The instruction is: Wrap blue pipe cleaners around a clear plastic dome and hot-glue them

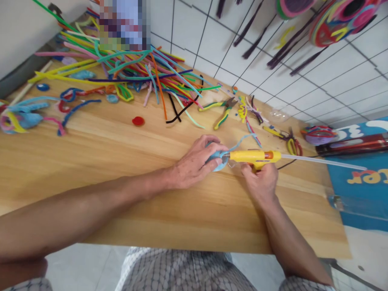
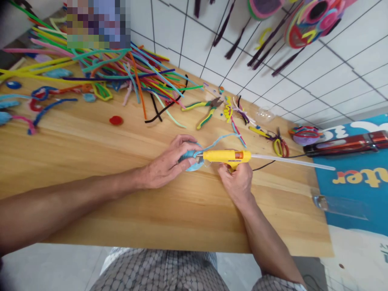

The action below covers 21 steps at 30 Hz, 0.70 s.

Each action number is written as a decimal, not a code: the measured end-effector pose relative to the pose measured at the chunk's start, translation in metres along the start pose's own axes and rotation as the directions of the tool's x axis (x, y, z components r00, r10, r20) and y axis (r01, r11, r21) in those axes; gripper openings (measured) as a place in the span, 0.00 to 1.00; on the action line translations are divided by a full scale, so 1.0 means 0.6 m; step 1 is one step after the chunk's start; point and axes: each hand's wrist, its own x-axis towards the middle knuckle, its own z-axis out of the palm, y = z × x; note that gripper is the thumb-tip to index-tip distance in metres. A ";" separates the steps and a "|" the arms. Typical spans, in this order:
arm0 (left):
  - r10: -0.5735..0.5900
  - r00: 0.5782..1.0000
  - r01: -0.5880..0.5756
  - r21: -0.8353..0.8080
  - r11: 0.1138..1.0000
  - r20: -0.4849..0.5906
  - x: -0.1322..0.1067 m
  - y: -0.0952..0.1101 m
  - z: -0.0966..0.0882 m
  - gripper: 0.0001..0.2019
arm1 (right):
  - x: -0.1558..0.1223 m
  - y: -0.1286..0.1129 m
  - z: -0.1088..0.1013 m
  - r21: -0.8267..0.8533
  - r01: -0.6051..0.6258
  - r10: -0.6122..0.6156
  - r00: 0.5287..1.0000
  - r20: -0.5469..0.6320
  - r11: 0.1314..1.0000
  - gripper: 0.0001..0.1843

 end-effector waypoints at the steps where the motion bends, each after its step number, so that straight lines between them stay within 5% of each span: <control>1: -0.001 1.000 0.001 0.000 1.000 0.000 0.000 0.000 0.001 0.15 | 0.000 -0.002 -0.001 0.003 0.000 0.000 1.000 0.008 1.000 0.14; 21: 0.020 1.000 -0.020 0.000 1.000 -0.021 0.000 -0.007 0.007 0.16 | -0.002 0.013 0.003 0.071 -0.014 0.012 0.999 0.037 0.997 0.10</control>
